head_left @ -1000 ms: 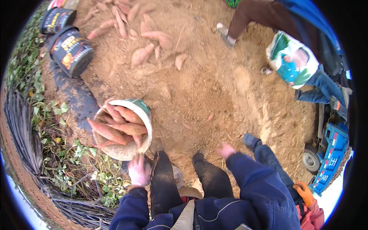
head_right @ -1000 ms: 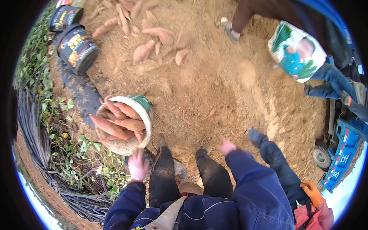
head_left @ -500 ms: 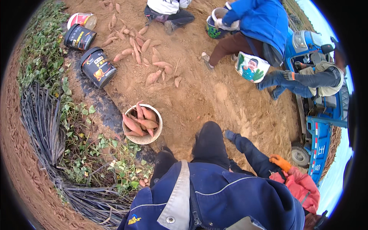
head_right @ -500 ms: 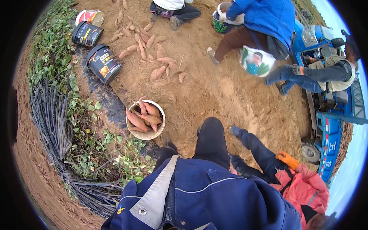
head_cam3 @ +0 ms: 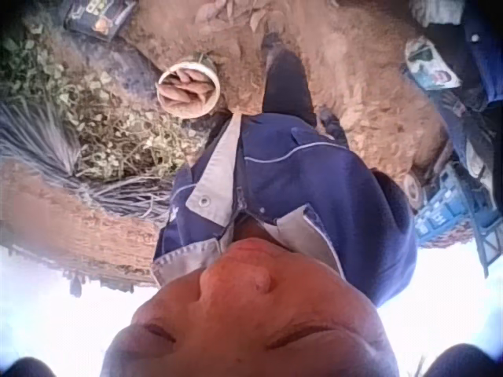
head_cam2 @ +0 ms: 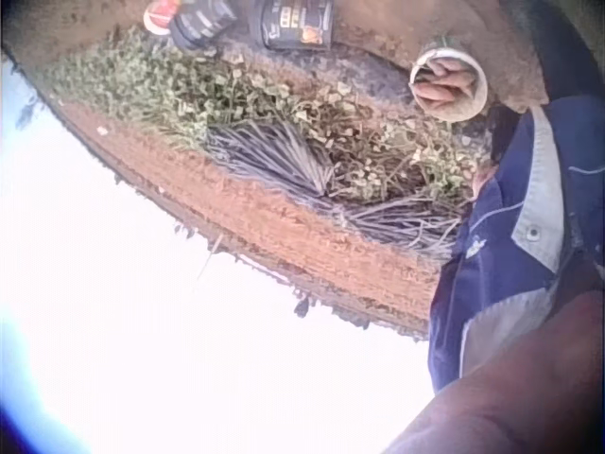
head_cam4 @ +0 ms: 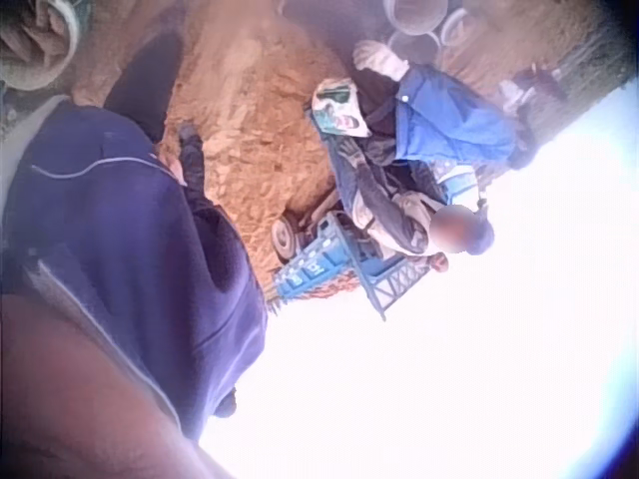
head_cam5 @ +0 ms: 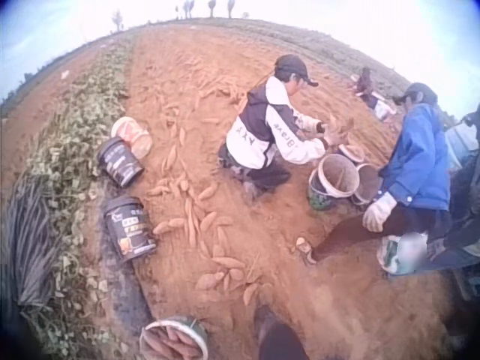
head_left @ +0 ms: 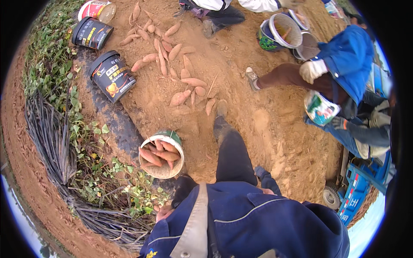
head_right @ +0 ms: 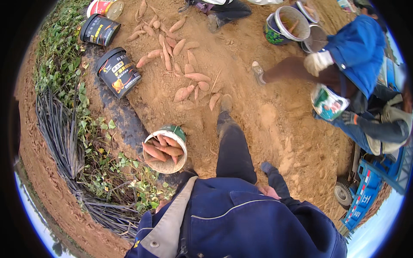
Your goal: The person picks up sweet potatoes from a pile on the ground and places them into buckets. They repeatedly gather handfuls of sweet potatoes and transfer them into different buckets while other workers do the same nearby.
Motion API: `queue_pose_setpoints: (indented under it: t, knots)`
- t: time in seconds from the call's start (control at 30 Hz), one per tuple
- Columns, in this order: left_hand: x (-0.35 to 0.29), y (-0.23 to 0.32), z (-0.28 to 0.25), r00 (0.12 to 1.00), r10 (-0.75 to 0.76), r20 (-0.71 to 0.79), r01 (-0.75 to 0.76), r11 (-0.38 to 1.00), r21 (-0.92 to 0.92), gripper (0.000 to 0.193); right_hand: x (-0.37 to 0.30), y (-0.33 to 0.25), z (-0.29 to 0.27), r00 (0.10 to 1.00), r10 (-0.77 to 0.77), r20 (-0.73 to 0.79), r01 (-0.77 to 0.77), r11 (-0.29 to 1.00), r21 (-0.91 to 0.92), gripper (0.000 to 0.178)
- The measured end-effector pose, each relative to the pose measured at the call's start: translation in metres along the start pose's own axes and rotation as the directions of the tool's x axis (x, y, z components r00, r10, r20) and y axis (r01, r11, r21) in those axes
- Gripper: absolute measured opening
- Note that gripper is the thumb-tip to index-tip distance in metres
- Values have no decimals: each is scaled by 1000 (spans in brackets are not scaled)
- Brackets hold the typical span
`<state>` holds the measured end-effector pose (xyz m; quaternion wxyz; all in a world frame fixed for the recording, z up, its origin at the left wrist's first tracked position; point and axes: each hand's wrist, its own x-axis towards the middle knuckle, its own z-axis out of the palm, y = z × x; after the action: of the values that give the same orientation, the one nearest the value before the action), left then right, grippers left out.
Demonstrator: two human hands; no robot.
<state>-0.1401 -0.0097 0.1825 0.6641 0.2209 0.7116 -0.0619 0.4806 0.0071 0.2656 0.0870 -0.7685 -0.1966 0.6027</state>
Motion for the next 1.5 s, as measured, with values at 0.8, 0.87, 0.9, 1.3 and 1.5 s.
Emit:
queue_pose_setpoints:
  t: [0.8, 0.87, 0.9, 1.3, 1.5]
  knots:
    - [20, 573, -50, 390, 900, -194, -528, 391, 754, 58, 243, -330, -14, 993, -100, 67, 99, 995, 12, 28]
    - [81, 601, -110, 375, 900, -223, -406, 376, 833, 66, 260, -350, 12, 995, -93, 33, 93, 995, 26, 26]
    - [117, 617, -146, 366, 900, -235, -380, 375, 846, 72, 267, -358, 28, 995, -99, 15, 98, 994, 57, 26]
    - [478, 767, -469, 667, 600, -441, 248, 380, 891, 104, 313, -388, 278, 946, 75, 315, -137, 974, 178, 27]
    - [439, 751, -439, 805, 531, -264, -11, 458, 889, 61, 331, -397, 291, 910, 213, 357, -260, 962, 88, 29]
